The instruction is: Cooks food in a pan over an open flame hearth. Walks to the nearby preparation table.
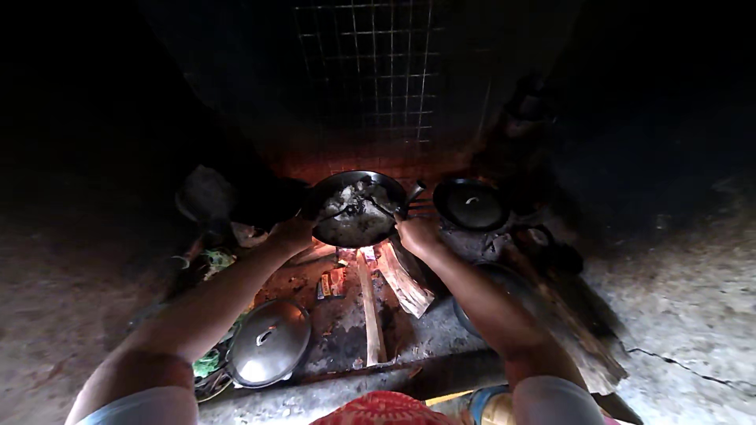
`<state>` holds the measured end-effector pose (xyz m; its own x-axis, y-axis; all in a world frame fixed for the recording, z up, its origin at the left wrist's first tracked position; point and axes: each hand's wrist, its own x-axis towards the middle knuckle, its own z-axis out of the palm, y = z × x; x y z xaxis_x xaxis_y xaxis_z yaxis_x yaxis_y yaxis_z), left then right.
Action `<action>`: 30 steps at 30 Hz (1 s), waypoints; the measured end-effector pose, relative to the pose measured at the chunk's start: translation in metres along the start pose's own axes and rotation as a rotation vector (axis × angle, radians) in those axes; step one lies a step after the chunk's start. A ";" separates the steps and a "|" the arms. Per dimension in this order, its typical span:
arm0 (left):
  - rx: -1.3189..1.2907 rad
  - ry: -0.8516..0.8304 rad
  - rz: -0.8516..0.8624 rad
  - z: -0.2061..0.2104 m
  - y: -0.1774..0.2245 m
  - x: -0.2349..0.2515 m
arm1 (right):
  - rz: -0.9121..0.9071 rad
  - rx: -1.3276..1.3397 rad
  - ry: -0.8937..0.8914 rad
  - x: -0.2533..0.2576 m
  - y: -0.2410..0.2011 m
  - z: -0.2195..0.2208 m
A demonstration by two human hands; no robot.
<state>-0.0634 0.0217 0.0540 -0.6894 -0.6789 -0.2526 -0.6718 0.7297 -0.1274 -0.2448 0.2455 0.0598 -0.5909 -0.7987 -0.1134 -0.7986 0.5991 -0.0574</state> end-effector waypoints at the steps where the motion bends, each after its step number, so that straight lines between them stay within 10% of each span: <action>1: -0.013 0.023 -0.008 -0.007 -0.002 0.003 | 0.011 0.017 0.001 -0.003 0.001 -0.003; 9: -0.106 0.145 -0.116 -0.020 -0.024 0.084 | 0.121 0.112 -0.099 -0.039 0.013 0.019; 15: -0.163 0.142 0.166 0.018 -0.013 0.154 | 0.127 0.082 -0.165 -0.048 0.006 0.030; 25: 0.307 0.316 0.338 -0.033 -0.043 0.061 | 0.111 0.117 -0.126 -0.030 0.014 0.035; 30: 0.117 0.235 0.047 -0.039 -0.055 0.045 | 0.079 0.191 -0.087 -0.021 0.014 -0.009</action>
<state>-0.0674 -0.0521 0.0870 -0.7722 -0.6345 -0.0332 -0.6111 0.7561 -0.2342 -0.2443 0.2703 0.0708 -0.6326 -0.7456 -0.2095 -0.7090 0.6663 -0.2309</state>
